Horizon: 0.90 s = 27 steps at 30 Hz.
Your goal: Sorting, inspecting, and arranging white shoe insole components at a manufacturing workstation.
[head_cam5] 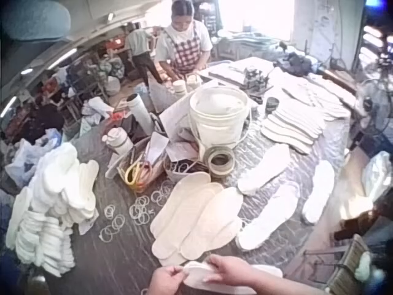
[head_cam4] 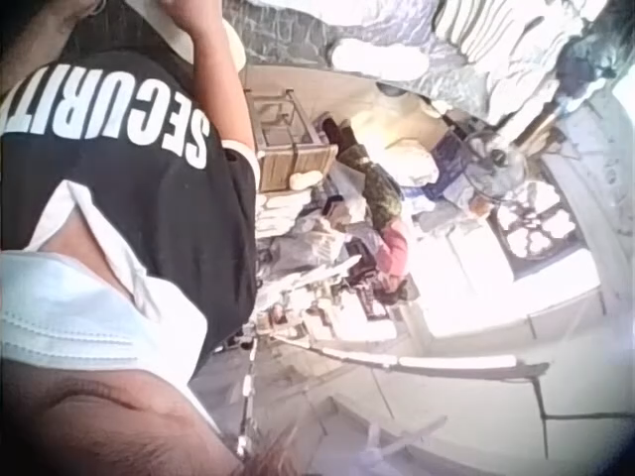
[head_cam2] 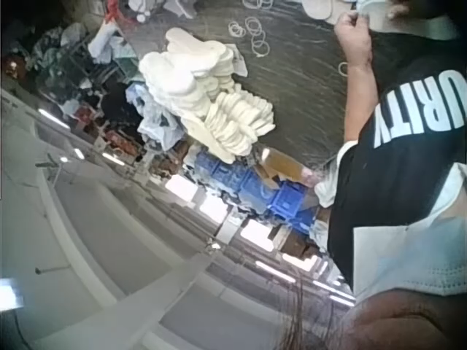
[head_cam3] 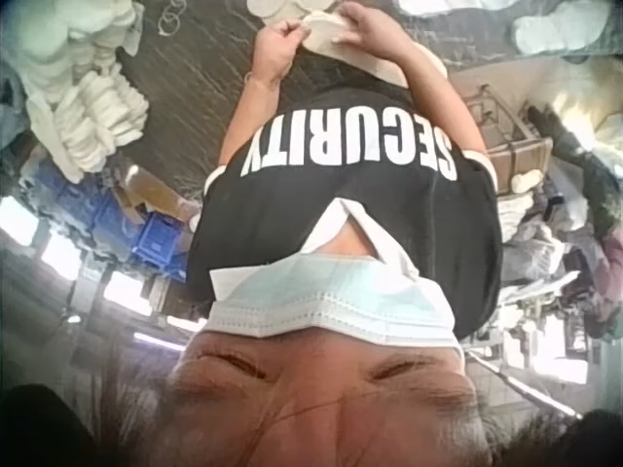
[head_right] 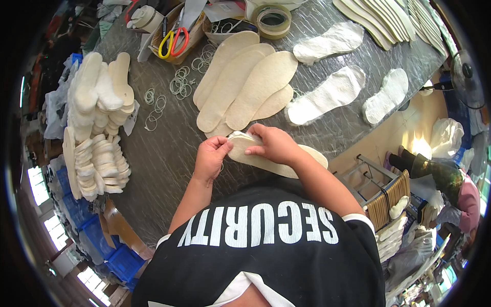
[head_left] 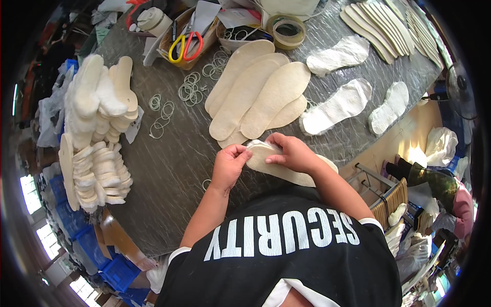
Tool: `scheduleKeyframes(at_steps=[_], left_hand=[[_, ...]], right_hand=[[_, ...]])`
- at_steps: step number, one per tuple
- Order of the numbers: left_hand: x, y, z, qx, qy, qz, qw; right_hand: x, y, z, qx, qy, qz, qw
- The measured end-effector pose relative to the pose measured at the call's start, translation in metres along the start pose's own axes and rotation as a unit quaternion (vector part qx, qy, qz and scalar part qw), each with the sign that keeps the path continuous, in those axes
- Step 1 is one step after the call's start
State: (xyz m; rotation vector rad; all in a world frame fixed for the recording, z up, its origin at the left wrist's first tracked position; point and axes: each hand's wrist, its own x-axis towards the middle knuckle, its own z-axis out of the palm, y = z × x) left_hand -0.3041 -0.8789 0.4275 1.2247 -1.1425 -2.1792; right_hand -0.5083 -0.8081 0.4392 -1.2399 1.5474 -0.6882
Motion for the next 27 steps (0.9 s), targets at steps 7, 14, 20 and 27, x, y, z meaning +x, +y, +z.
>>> scheduleKeyframes(at_steps=[7, 14, 20, 27], left_hand=[[0.004, 0.0, -0.013, -0.122, -0.009, -0.029, 0.992], [0.018, 0.0, -0.009, 0.065, -0.072, -0.032, 0.995], [0.026, 0.004, -0.01, -0.091, -0.069, -0.067, 0.991], [0.01, 0.017, -0.007, -0.064, -0.056, -0.071, 0.994]], right_hand=[[-0.001, 0.016, -0.015, 0.007, -0.07, 0.069, 0.995], [0.003, 0.019, -0.009, -0.004, -0.074, 0.085, 0.994], [0.005, 0.034, -0.023, 0.046, -0.101, 0.104, 0.988], [0.001, 0.041, -0.026, 0.148, -0.107, 0.142, 0.973]])
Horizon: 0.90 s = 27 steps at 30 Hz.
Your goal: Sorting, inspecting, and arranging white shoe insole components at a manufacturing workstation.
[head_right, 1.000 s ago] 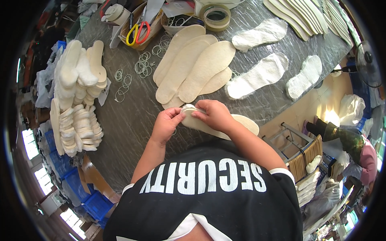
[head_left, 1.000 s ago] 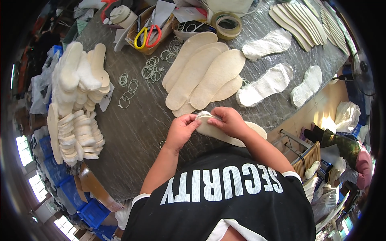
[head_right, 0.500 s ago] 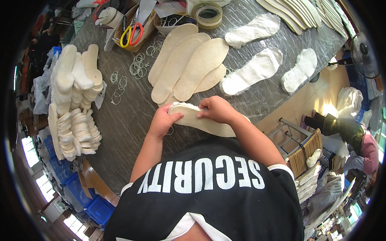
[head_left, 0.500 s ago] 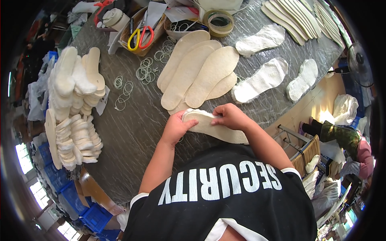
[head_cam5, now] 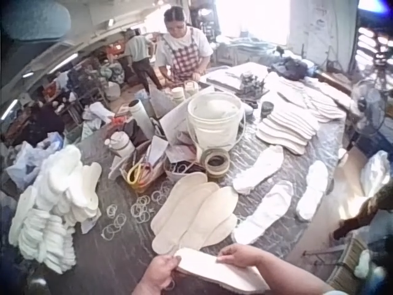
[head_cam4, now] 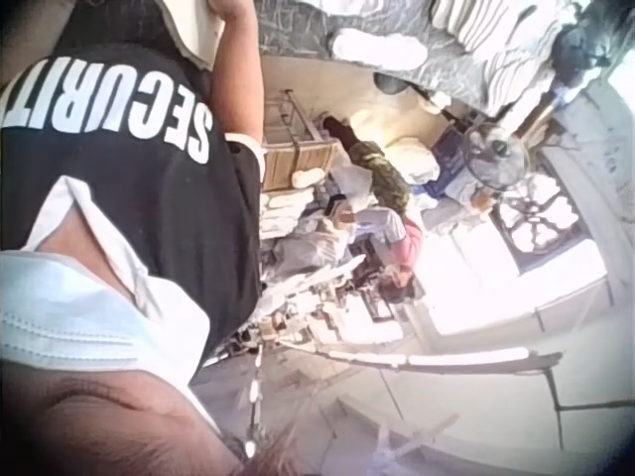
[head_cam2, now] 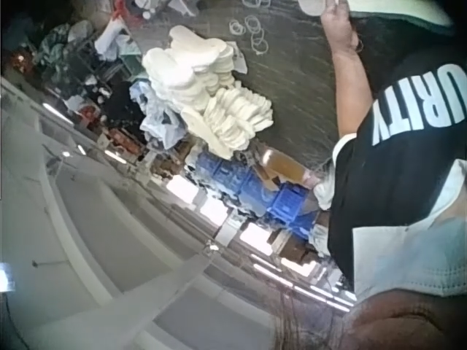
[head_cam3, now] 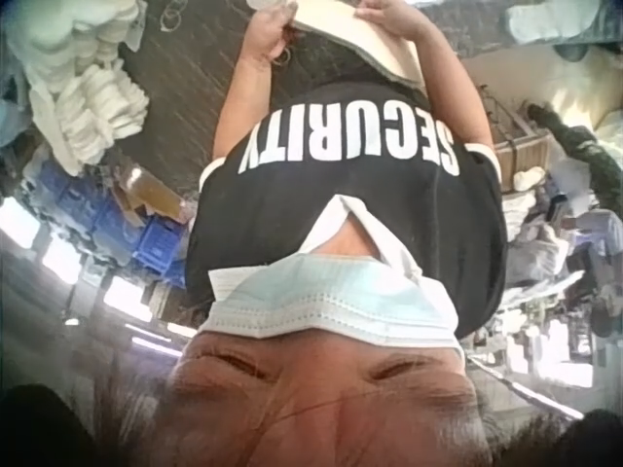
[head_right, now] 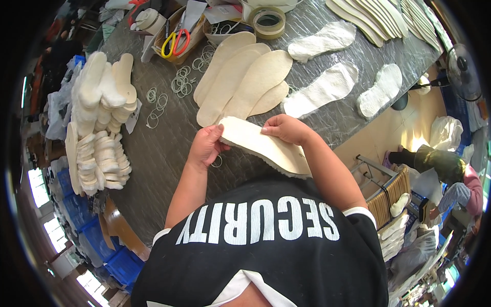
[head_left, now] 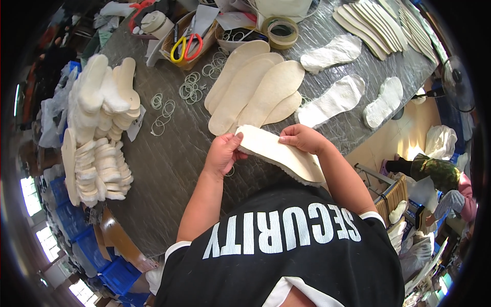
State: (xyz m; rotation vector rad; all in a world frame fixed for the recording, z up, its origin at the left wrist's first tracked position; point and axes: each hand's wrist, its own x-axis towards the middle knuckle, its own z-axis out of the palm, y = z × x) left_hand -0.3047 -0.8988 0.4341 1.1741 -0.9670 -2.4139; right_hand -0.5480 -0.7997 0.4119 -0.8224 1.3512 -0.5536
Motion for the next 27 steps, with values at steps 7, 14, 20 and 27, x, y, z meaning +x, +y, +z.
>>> scheduleKeyframes(at_steps=[7, 14, 20, 27], left_hand=[[-0.015, -0.016, 0.008, 0.11, 0.104, 0.001, 0.988], [-0.034, -0.034, 0.004, 0.034, 0.212, -0.085, 0.973], [-0.065, -0.021, 0.039, 0.086, 0.287, 0.019, 0.954], [-0.1, -0.014, 0.081, 0.644, 0.082, 0.357, 0.672]], right_hand=[[-0.014, -0.005, 0.016, -0.193, 0.025, -0.006, 0.981], [-0.047, -0.011, 0.067, -0.445, 0.135, -0.281, 0.839], [-0.047, -0.023, 0.055, -0.312, -0.058, -0.168, 0.933], [-0.065, -0.025, 0.042, -0.177, -0.242, -0.151, 0.942]])
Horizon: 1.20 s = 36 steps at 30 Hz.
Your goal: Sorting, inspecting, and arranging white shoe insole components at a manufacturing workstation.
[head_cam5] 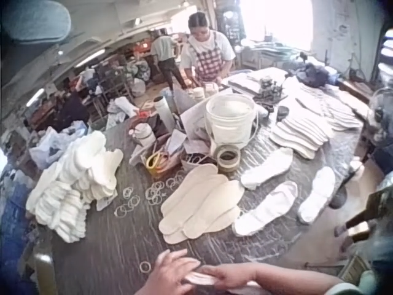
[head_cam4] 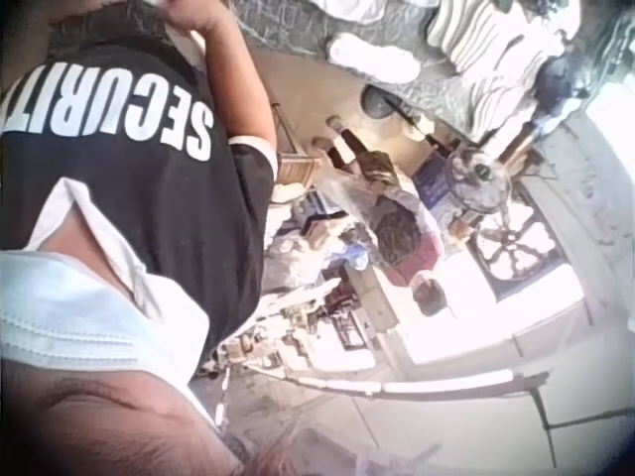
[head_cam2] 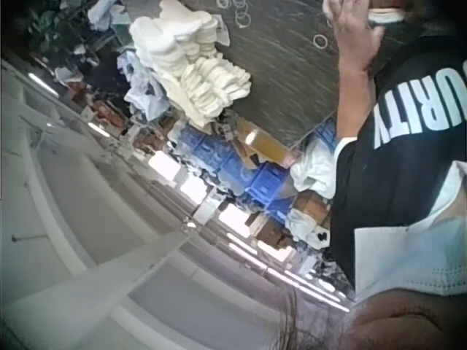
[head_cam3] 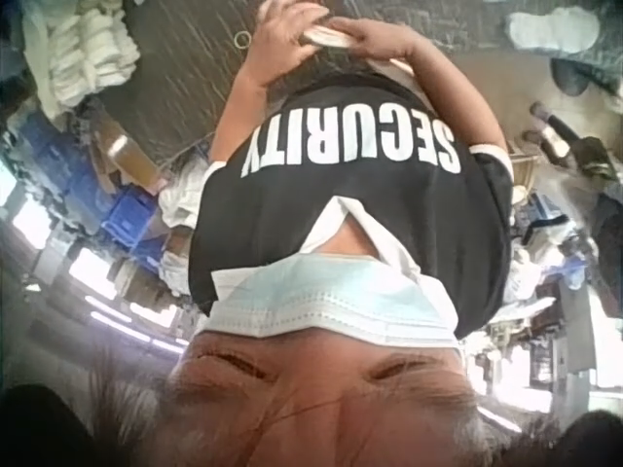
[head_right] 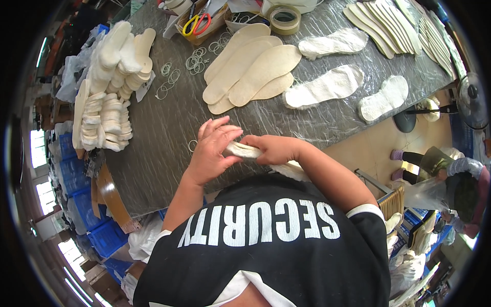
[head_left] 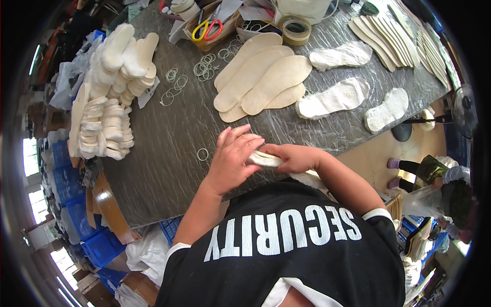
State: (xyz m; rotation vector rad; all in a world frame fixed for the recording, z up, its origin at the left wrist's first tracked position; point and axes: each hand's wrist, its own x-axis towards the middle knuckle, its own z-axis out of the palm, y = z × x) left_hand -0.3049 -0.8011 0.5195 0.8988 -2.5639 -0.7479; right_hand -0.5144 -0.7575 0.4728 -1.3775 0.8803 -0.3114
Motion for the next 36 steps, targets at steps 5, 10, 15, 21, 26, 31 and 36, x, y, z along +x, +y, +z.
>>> scheduleKeyframes(at_steps=[5, 10, 15, 21, 26, 31, 36], left_hand=[[-0.007, -0.001, 0.009, -0.075, -0.011, 0.013, 0.997], [-0.018, 0.008, 0.014, -0.115, 0.036, 0.015, 0.993], [-0.025, 0.011, 0.013, -0.053, -0.013, -0.008, 0.998], [-0.061, -0.019, 0.027, 0.058, 0.175, -0.012, 0.983], [-0.105, -0.043, 0.033, 0.16, 0.077, -0.073, 0.981], [-0.119, -0.045, 0.066, 0.161, 0.051, -0.144, 0.975], [-0.115, -0.057, 0.089, 0.179, -0.036, -0.197, 0.963]], right_hand=[[-0.008, 0.002, 0.013, 0.04, -0.044, -0.017, 0.998], [-0.01, -0.001, 0.017, 0.019, -0.067, -0.038, 0.997], [-0.013, -0.016, 0.016, -0.06, -0.105, 0.002, 0.993], [-0.011, 0.003, 0.033, -0.396, 0.17, -0.089, 0.898], [0.004, 0.024, 0.057, -0.588, 0.103, -0.006, 0.802], [0.013, 0.034, 0.062, -0.572, 0.221, -0.101, 0.783], [0.023, 0.054, 0.059, -0.6, 0.226, -0.057, 0.766]])
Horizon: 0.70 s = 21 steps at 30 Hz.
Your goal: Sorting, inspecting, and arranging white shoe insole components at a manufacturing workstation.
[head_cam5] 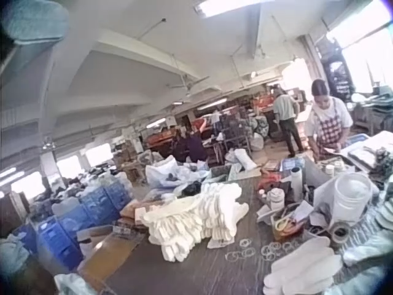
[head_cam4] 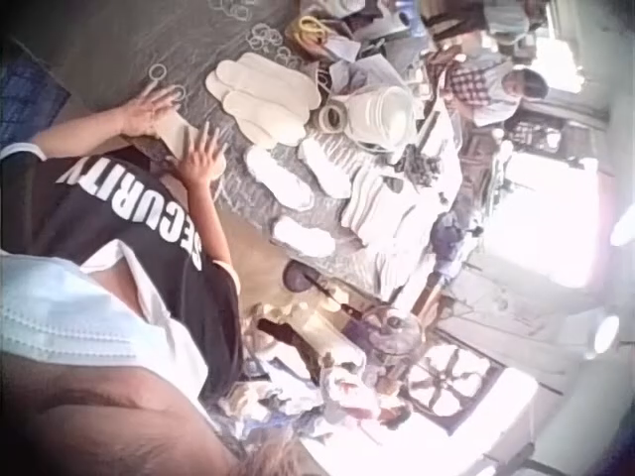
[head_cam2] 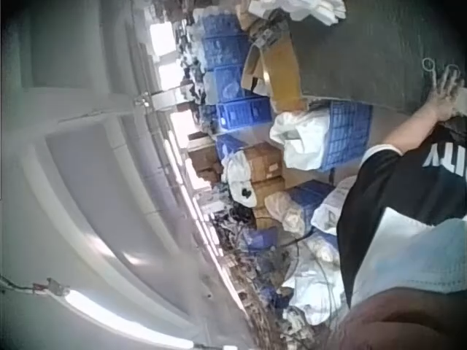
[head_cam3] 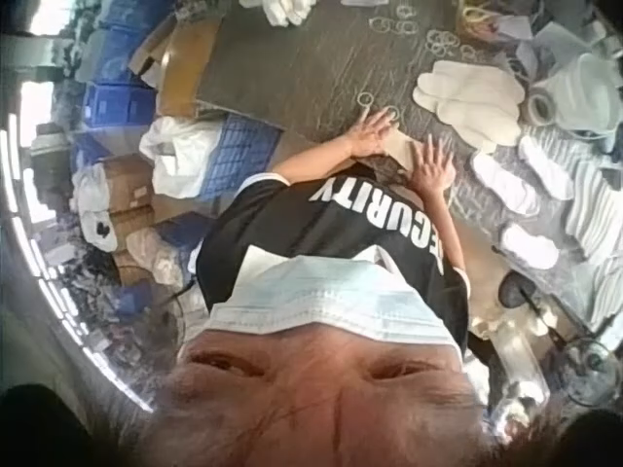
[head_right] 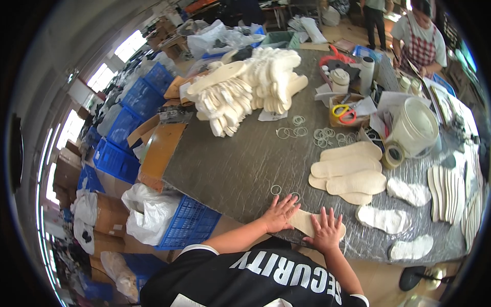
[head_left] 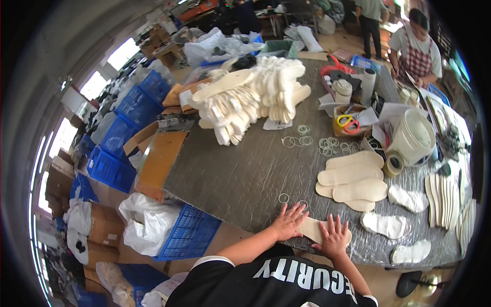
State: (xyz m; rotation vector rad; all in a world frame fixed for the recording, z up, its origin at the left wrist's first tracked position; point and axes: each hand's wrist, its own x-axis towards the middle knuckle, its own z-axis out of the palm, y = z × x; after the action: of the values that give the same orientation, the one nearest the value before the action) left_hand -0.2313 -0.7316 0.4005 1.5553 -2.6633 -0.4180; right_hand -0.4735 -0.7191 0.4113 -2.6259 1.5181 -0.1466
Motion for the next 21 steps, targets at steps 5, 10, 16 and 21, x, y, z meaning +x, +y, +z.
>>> scheduleKeyframes(at_steps=[5, 10, 16, 21], left_hand=[[-0.007, 0.004, -0.004, 0.004, 0.021, -0.008, 1.0], [-0.032, -0.003, -0.022, -0.038, 0.067, 0.009, 0.997], [-0.076, -0.074, -0.004, -0.019, 0.151, 0.045, 0.987], [-0.111, -0.159, 0.032, -0.203, -0.012, 0.09, 0.975]], right_hand=[[-0.005, 0.001, 0.007, 0.02, 0.056, -0.014, 0.998], [-0.006, -0.01, -0.001, 0.027, 0.039, -0.032, 0.998], [0.019, -0.061, 0.011, 0.019, 0.07, -0.049, 0.996], [0.068, -0.119, 0.049, -0.032, 0.103, -0.052, 0.993]])
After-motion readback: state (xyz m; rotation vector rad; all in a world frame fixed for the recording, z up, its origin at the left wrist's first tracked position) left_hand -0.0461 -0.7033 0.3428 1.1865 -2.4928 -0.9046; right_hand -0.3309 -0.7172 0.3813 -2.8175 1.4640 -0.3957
